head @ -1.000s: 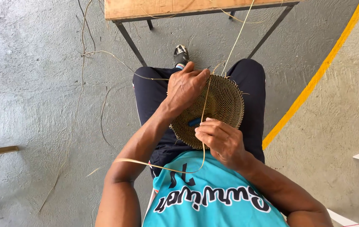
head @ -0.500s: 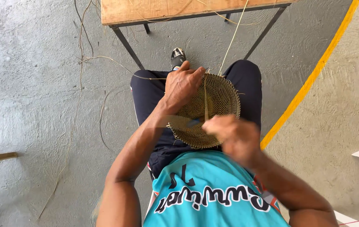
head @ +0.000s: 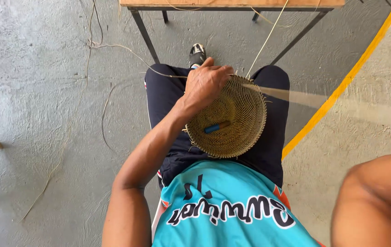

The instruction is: Weaving a basket and measuring it with a tape measure.

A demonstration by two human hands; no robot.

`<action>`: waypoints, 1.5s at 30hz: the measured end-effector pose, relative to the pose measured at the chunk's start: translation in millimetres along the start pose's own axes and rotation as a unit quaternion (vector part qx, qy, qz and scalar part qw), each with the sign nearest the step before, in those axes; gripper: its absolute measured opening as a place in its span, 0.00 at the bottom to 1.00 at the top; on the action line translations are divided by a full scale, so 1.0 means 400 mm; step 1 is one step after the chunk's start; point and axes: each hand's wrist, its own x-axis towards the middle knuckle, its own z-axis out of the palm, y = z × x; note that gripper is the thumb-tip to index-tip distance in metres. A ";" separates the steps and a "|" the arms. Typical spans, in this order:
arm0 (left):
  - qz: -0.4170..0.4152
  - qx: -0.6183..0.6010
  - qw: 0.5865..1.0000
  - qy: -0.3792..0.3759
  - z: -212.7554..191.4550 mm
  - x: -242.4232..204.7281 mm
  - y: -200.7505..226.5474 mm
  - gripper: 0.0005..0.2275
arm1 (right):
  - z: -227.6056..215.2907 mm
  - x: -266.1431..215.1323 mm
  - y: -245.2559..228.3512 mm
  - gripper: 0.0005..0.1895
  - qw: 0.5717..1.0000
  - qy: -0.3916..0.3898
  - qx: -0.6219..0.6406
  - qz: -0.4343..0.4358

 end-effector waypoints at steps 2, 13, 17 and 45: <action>0.008 -0.013 1.000 0.004 -0.021 0.009 0.017 0.08 | -0.007 -0.045 0.003 0.13 0.999 0.028 0.038 0.026; 0.011 -0.027 0.999 -0.030 -0.066 -0.018 0.067 0.09 | 0.530 -0.087 0.085 0.07 0.977 -0.034 0.100 0.185; -0.037 -0.044 0.996 -0.061 -0.090 -0.015 0.078 0.09 | 0.532 -0.060 0.087 0.06 0.992 -0.010 0.032 0.119; 0.020 0.012 1.000 -0.019 -0.057 -0.021 0.077 0.13 | 0.558 -0.062 0.112 0.05 0.908 -0.217 -0.357 0.024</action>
